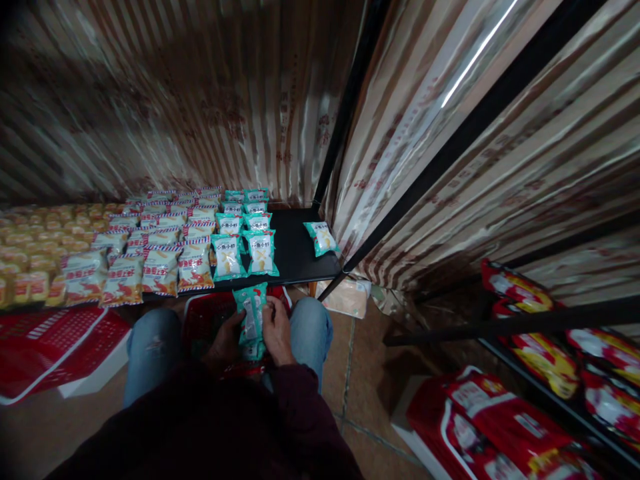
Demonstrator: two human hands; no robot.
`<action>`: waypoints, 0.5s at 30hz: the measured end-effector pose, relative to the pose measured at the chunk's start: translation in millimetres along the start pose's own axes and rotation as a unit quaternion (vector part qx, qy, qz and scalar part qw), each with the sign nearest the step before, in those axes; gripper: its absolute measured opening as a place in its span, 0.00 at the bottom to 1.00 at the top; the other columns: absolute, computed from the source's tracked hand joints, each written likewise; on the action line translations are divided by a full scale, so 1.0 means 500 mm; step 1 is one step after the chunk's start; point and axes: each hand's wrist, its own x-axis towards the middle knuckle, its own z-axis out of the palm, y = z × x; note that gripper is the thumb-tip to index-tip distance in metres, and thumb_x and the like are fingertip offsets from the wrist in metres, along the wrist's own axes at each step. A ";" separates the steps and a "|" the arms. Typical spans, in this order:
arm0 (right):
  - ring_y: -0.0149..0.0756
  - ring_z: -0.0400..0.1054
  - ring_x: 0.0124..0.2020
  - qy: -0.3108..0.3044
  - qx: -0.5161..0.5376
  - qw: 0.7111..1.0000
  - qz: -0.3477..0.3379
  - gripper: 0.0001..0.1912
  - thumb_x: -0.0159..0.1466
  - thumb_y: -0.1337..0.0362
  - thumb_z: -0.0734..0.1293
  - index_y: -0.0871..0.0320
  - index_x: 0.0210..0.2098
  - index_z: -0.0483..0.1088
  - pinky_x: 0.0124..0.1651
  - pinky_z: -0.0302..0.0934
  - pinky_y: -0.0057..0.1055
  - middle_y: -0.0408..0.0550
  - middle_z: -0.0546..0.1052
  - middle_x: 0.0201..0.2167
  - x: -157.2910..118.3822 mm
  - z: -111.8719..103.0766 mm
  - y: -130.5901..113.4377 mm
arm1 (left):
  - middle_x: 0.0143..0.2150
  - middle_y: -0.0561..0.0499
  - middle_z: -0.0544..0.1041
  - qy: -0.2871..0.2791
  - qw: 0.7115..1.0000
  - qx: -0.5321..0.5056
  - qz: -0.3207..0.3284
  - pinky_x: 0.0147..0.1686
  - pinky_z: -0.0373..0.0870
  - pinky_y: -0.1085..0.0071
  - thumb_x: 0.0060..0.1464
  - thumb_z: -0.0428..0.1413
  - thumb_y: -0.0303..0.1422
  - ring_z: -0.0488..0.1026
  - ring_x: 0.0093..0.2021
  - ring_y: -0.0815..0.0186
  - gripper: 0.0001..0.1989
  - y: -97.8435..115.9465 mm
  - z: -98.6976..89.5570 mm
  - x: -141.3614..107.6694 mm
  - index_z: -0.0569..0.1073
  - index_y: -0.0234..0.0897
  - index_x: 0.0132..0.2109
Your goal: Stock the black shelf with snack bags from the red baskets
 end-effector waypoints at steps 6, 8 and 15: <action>0.34 0.70 0.34 -0.019 0.073 0.997 0.009 0.17 0.60 0.56 0.64 0.57 0.45 0.71 0.38 0.66 0.30 0.47 0.77 0.36 0.012 -0.012 0.013 | 0.45 0.42 0.79 -0.008 0.999 0.007 -0.051 0.51 0.70 0.53 0.50 0.57 0.39 0.75 0.49 0.50 0.24 -0.007 -0.003 0.022 0.72 0.33 0.53; 0.33 0.70 0.32 -0.018 0.098 0.995 0.010 0.17 0.58 0.55 0.65 0.57 0.44 0.72 0.35 0.66 0.29 0.48 0.77 0.35 0.014 -0.014 0.013 | 0.44 0.41 0.80 -0.006 0.998 0.012 -0.059 0.52 0.69 0.52 0.51 0.55 0.39 0.74 0.51 0.50 0.23 -0.008 0.000 0.026 0.72 0.31 0.52; 0.31 0.67 0.27 -0.025 0.116 0.993 0.008 0.19 0.57 0.54 0.67 0.57 0.45 0.72 0.28 0.64 0.27 0.46 0.75 0.31 0.013 -0.020 0.004 | 0.42 0.41 0.80 0.015 0.997 0.080 -0.018 0.54 0.67 0.52 0.52 0.55 0.43 0.72 0.53 0.48 0.21 -0.009 0.022 0.026 0.76 0.32 0.48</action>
